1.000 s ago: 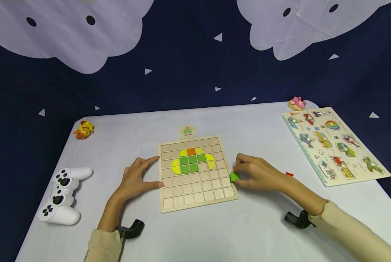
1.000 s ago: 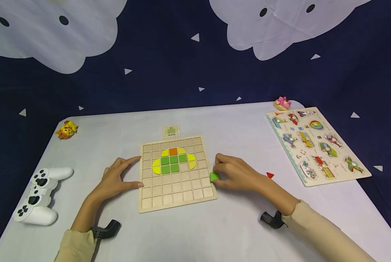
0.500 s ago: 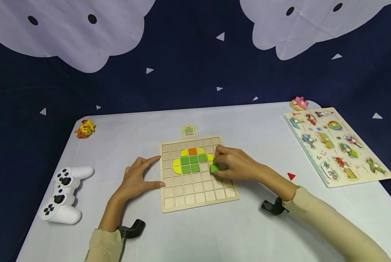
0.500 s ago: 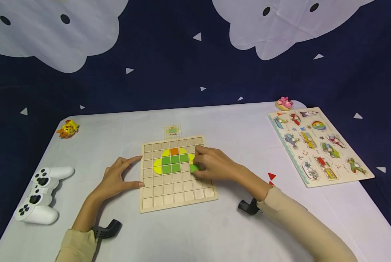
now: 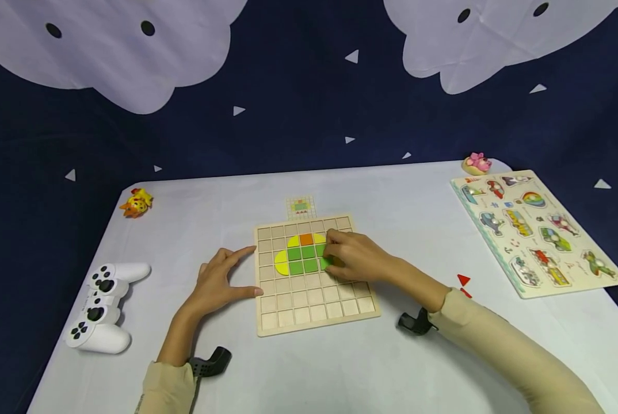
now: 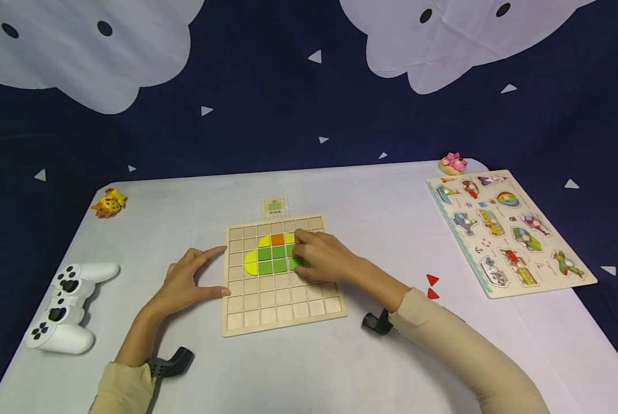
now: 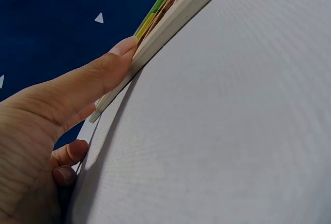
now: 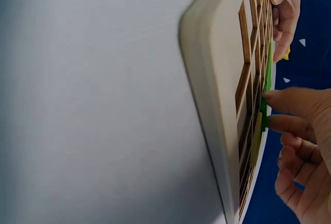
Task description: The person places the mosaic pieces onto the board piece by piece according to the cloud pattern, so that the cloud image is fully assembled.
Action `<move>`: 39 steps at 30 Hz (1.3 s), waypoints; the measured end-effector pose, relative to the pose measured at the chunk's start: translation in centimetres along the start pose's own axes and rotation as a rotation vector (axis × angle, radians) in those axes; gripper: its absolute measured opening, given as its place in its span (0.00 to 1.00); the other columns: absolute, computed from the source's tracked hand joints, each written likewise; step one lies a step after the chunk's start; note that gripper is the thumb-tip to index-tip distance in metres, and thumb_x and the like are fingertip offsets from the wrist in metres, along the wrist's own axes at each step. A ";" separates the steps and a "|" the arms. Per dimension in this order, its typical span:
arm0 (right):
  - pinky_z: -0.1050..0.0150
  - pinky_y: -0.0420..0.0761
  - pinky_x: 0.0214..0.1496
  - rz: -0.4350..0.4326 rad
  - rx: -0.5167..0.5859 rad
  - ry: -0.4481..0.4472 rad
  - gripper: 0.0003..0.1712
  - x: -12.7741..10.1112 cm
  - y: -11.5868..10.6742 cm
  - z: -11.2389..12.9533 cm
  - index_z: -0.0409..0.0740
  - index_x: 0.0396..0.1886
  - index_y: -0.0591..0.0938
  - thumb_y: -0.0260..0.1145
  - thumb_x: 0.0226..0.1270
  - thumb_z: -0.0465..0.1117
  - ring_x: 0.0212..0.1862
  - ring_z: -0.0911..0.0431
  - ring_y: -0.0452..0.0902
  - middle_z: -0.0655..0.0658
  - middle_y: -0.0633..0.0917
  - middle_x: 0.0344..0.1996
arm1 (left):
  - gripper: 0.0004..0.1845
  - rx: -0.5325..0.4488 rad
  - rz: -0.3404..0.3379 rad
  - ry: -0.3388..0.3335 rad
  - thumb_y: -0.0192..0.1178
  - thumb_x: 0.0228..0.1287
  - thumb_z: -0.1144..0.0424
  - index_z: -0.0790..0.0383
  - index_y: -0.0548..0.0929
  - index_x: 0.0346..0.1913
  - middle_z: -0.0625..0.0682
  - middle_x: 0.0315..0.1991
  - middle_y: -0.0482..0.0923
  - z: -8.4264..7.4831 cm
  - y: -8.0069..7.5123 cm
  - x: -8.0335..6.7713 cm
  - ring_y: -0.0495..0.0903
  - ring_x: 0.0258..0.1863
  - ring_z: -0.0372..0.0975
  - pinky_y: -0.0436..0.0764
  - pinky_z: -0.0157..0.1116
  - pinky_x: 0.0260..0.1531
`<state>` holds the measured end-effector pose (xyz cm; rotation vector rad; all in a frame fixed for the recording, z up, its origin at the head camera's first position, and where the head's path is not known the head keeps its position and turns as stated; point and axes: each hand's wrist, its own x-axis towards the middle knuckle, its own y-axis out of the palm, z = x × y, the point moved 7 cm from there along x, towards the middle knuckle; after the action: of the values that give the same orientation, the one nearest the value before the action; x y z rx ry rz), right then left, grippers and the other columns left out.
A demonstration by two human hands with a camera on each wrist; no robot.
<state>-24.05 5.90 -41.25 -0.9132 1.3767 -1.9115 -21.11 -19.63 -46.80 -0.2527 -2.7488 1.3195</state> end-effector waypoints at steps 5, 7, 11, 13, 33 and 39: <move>0.66 0.76 0.36 0.002 0.067 0.061 0.09 -0.1 0.3 -0.3 0.44 0.36 0.88 0.74 0.61 0.44 0.31 0.62 0.72 0.50 0.78 0.34 | 0.52 -0.007 0.001 0.003 0.80 0.39 0.43 0.47 0.70 0.72 0.54 0.44 0.70 -0.1 0.0 0.1 0.68 0.40 0.44 0.58 0.46 0.49; 0.67 0.76 0.36 0.002 0.088 0.078 0.09 -0.1 0.3 -0.3 0.44 0.35 0.88 0.74 0.61 0.44 0.31 0.62 0.72 0.50 0.79 0.34 | 0.52 -0.008 0.004 0.002 0.80 0.39 0.43 0.47 0.70 0.72 0.54 0.44 0.70 -0.1 0.0 0.1 0.68 0.41 0.45 0.59 0.46 0.49; 0.67 0.75 0.35 0.004 0.083 0.096 0.12 -0.2 0.2 -0.1 0.43 0.37 0.88 0.75 0.60 0.46 0.31 0.61 0.72 0.49 0.79 0.34 | 0.52 -0.005 0.007 0.000 0.80 0.39 0.43 0.48 0.70 0.72 0.54 0.44 0.70 0.0 0.1 0.0 0.68 0.41 0.45 0.59 0.46 0.48; 0.67 0.74 0.35 0.014 0.090 0.109 0.14 -0.4 0.1 -0.2 0.43 0.40 0.88 0.75 0.60 0.48 0.31 0.61 0.70 0.49 0.78 0.35 | 0.52 -0.004 0.007 0.000 0.80 0.39 0.43 0.48 0.70 0.72 0.54 0.44 0.71 0.0 0.2 0.0 0.68 0.41 0.44 0.59 0.46 0.48; 0.65 0.75 0.36 0.059 0.076 0.262 0.17 -10.3 -3.4 -4.2 0.46 0.45 0.88 0.78 0.54 0.41 0.34 0.60 0.73 0.50 0.78 0.38 | 0.53 -0.004 0.008 0.008 0.80 0.39 0.43 0.47 0.69 0.73 0.54 0.44 0.70 0.0 0.1 0.2 0.68 0.40 0.45 0.58 0.45 0.48; 0.65 0.75 0.36 0.037 0.061 0.273 0.17 -12.7 -3.9 -4.8 0.45 0.43 0.88 0.79 0.53 0.40 0.34 0.61 0.74 0.52 0.78 0.37 | 0.52 -0.006 0.005 0.011 0.80 0.39 0.44 0.47 0.69 0.72 0.54 0.43 0.70 0.0 0.0 0.0 0.67 0.40 0.44 0.58 0.46 0.49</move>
<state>-20.85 19.69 -40.92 -0.6091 1.4681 -2.0962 -21.15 -19.62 -46.85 -0.2674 -2.7455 1.3068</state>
